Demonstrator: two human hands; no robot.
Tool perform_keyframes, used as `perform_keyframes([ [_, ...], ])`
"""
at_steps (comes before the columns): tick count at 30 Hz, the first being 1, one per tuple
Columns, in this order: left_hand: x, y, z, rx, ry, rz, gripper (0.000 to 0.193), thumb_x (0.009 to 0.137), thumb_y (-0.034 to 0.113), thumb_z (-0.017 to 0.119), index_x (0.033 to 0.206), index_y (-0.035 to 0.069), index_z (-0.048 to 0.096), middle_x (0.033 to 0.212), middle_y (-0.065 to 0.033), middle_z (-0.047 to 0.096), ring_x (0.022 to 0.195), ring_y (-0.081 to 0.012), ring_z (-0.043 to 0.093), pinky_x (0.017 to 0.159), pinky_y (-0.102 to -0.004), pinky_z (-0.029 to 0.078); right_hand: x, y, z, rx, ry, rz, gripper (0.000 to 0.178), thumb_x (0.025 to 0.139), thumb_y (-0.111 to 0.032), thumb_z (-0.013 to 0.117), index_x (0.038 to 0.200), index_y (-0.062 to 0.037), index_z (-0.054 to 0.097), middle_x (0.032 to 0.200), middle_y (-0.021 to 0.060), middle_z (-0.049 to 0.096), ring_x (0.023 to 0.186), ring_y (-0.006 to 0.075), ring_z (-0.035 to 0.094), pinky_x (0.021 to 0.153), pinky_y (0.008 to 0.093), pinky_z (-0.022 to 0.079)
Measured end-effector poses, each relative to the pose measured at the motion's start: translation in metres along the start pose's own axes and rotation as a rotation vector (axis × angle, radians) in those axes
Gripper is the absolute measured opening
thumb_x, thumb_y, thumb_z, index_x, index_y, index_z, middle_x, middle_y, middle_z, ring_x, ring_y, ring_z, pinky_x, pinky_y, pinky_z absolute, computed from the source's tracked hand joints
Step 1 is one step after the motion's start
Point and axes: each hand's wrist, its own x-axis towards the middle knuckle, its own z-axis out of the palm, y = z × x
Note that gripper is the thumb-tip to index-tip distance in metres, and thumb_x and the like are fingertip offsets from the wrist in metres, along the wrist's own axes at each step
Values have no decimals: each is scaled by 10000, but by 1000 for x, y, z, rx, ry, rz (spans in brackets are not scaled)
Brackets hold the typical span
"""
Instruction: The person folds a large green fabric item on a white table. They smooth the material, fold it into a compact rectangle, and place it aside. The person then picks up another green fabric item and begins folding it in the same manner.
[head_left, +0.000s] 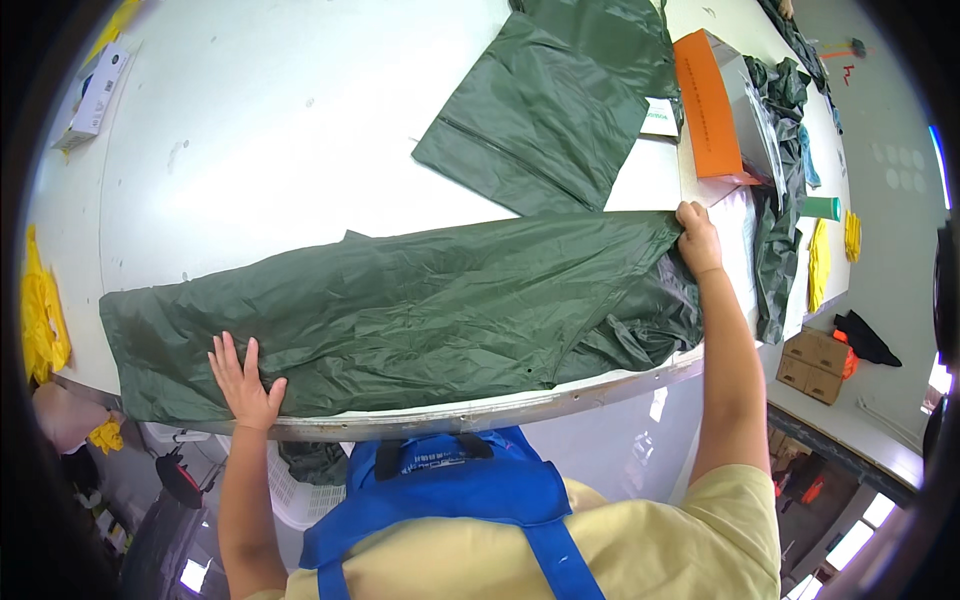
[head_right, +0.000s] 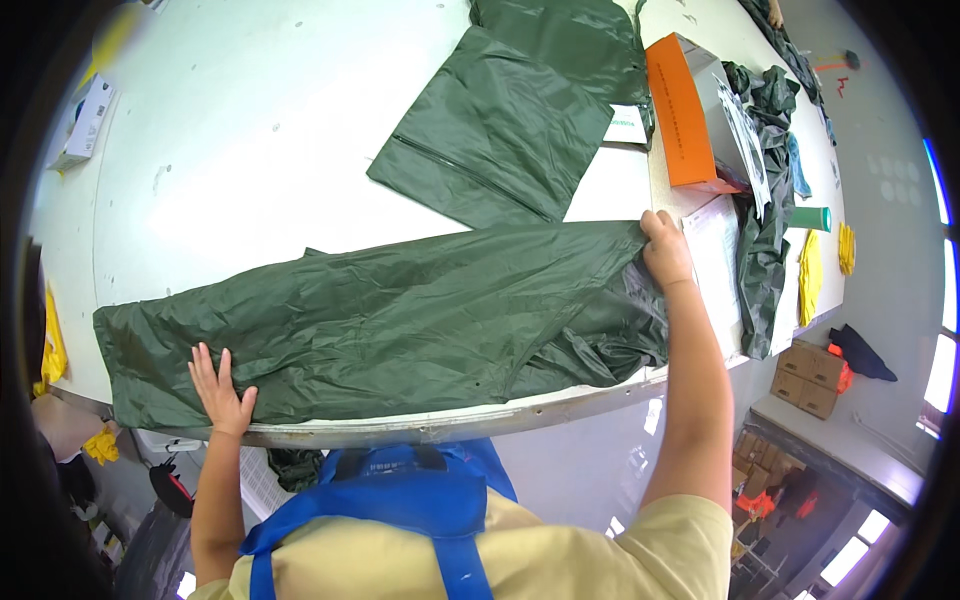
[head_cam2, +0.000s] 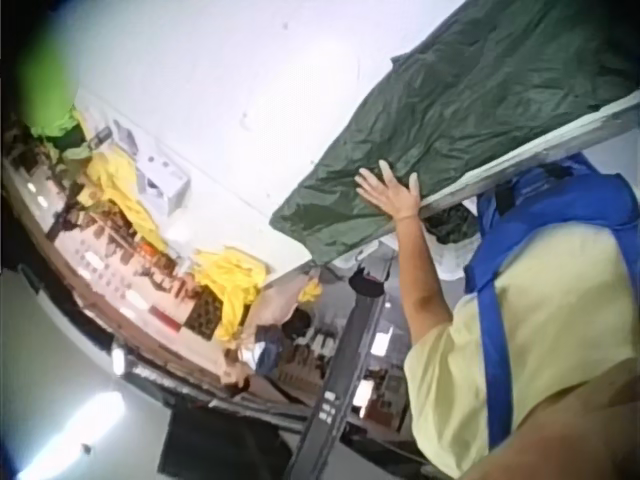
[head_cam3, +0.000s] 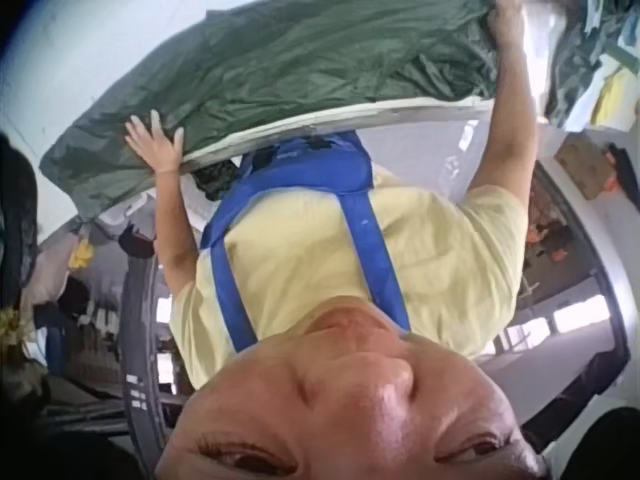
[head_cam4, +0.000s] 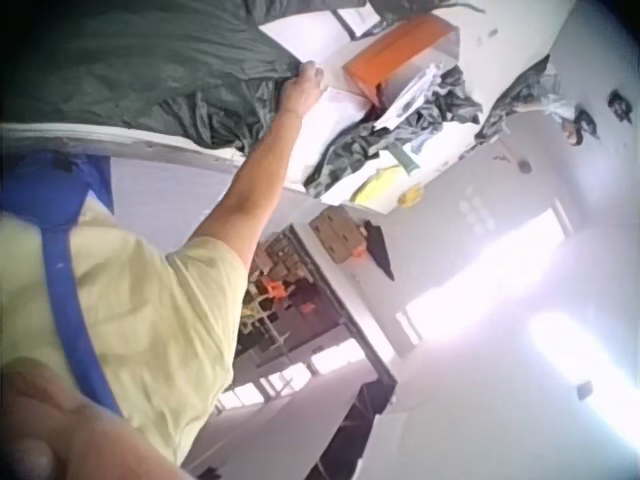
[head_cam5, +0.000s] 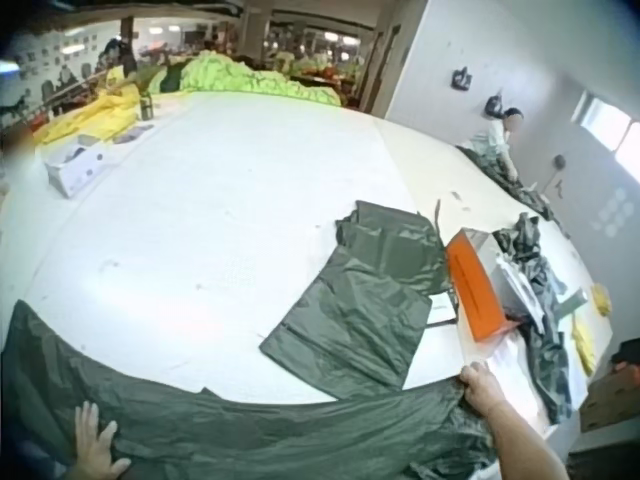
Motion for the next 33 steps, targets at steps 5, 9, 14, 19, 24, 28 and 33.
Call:
perform_keyframes([
  [5, -6, -2, -2, -3, 25, -13, 712, 798, 553, 572, 1370, 149, 444, 1497, -206, 267, 1368, -453, 238, 1097, -602, 171, 2, 6, 12, -44, 48, -93, 251, 713, 106, 441, 913, -26, 518, 907, 209, 496, 912, 421, 503, 779, 446, 431],
  [9, 12, -1, -15, -31, -3, -38, 688, 659, 532, 680, 1243, 190, 555, 1410, -180, 381, 1287, -427, 337, 1029, -603, 246, -18, 58, 28, -111, -49, -212, 154, 752, 34, 517, 903, 14, 540, 954, 240, 557, 954, 435, 517, 842, 488, 414],
  [14, 19, -19, 18, -167, -66, -54, 708, 732, 556, 648, 1359, 277, 477, 1494, -128, 281, 1383, -401, 217, 1102, -614, 148, 4, -187, -58, -101, -30, -191, 596, 634, 53, 556, 1221, -35, 506, 1421, 246, 365, 1353, 425, 294, 1122, 481, 221],
  [19, 19, -16, 3, -314, -40, -52, 652, 796, 538, 609, 1385, 311, 445, 1509, -118, 274, 1392, -372, 230, 1116, -603, 121, -60, -396, 27, 232, -324, -427, 676, 730, -185, 704, 1349, -91, 448, 1521, 220, 220, 1419, 442, 115, 1127, 598, 28],
  [24, -40, -151, -25, 78, -49, -309, 618, 752, 421, 674, 1312, 219, 509, 1420, -102, 412, 1307, -316, 366, 1018, -562, 272, -68, -421, 86, -43, -250, -363, 604, 843, -332, 585, 1397, -141, 437, 1543, 153, 218, 1421, 421, 120, 1115, 607, 49],
  [28, -128, -270, 3, 414, 472, -1226, 526, 802, 311, 701, 1257, 115, 527, 1287, -166, 501, 1197, -300, 464, 885, -486, 439, -68, -423, 93, -80, -233, -411, 616, 821, -361, 604, 1371, -123, 463, 1530, 167, 238, 1413, 433, 132, 1114, 615, 59],
  [33, -76, -279, -21, -1037, 537, -1589, 457, 844, 264, 692, 1165, -24, 539, 1010, -113, 640, 863, -202, 626, 575, -331, 517, -70, -421, 98, -119, -221, -392, 613, 825, -374, 578, 1365, -109, 464, 1524, 172, 251, 1413, 432, 139, 1122, 599, 64],
])
